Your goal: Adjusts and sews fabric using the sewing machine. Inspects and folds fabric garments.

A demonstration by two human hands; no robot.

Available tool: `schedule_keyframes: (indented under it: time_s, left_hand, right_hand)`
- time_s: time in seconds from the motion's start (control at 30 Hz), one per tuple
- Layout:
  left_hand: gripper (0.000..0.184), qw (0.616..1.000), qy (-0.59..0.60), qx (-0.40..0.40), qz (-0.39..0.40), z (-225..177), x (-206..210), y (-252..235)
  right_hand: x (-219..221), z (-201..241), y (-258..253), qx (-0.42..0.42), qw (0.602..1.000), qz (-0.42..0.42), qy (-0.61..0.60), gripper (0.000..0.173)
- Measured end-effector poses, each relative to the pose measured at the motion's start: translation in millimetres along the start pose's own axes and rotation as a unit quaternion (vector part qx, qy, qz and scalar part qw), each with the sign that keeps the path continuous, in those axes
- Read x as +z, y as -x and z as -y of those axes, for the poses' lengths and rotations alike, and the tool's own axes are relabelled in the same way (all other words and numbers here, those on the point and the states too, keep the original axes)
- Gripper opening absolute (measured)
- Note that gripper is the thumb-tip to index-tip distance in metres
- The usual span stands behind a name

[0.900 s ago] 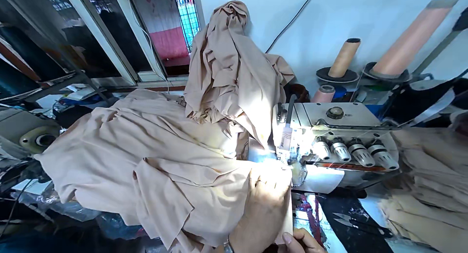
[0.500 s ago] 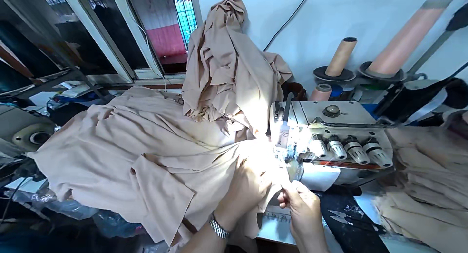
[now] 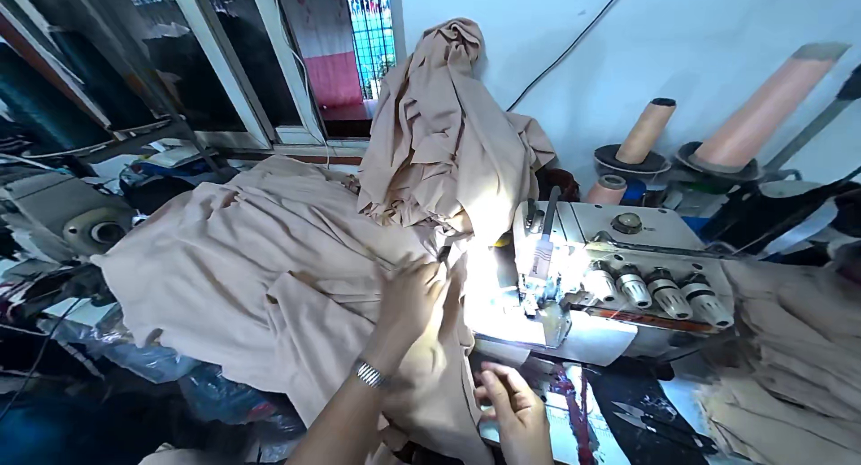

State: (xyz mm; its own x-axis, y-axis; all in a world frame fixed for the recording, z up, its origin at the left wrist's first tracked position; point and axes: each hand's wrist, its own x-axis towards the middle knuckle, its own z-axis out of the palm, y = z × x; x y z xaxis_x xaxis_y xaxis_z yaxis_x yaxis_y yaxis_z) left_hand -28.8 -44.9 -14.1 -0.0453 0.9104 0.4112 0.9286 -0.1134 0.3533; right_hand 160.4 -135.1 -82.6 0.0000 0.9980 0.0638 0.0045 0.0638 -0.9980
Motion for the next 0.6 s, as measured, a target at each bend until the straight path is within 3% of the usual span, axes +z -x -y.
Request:
schedule_keyframes:
  time_s: [0.1, 0.17, 0.27, 0.33, 0.5, 0.6]
  left_hand:
    - [0.06, 0.978, -0.11, -0.169, -0.046, 49.1, -39.5, 45.6]
    - [0.068, 0.963, -0.09, -0.249, -0.047, 82.7, -50.1, 67.4]
    - [0.03, 0.975, 0.002, -0.217, -0.044, 118.2, -53.0, 82.5]
    - [0.02, 0.982, 0.051, -0.172, -0.06, 125.6, -71.2, 78.9]
    - [0.032, 0.963, 0.037, -0.146, -0.225, 130.4, -152.9, 41.3]
    - [0.033, 0.952, 0.005, -0.12, -0.282, 150.1, -175.4, 2.1]
  right_hand:
    - [3.9, -3.0, 10.2, 0.032, 0.997, 0.069, -0.031, 0.027]
    - [9.2, -6.5, 16.9, 0.021, 0.995, 0.084, -0.041, 0.025]
    - [15.0, -15.0, 22.8, -0.02, 0.997, 0.078, -0.018, 0.015]
    - [14.4, -15.6, 25.8, -0.016, 0.997, 0.074, -0.01, 0.016]
    - [-18.0, 11.2, 43.3, -0.026, 0.984, 0.155, -0.088, 0.019]
    - [-41.4, 16.5, 52.2, -0.008, 0.979, 0.2, -0.042, 0.018]
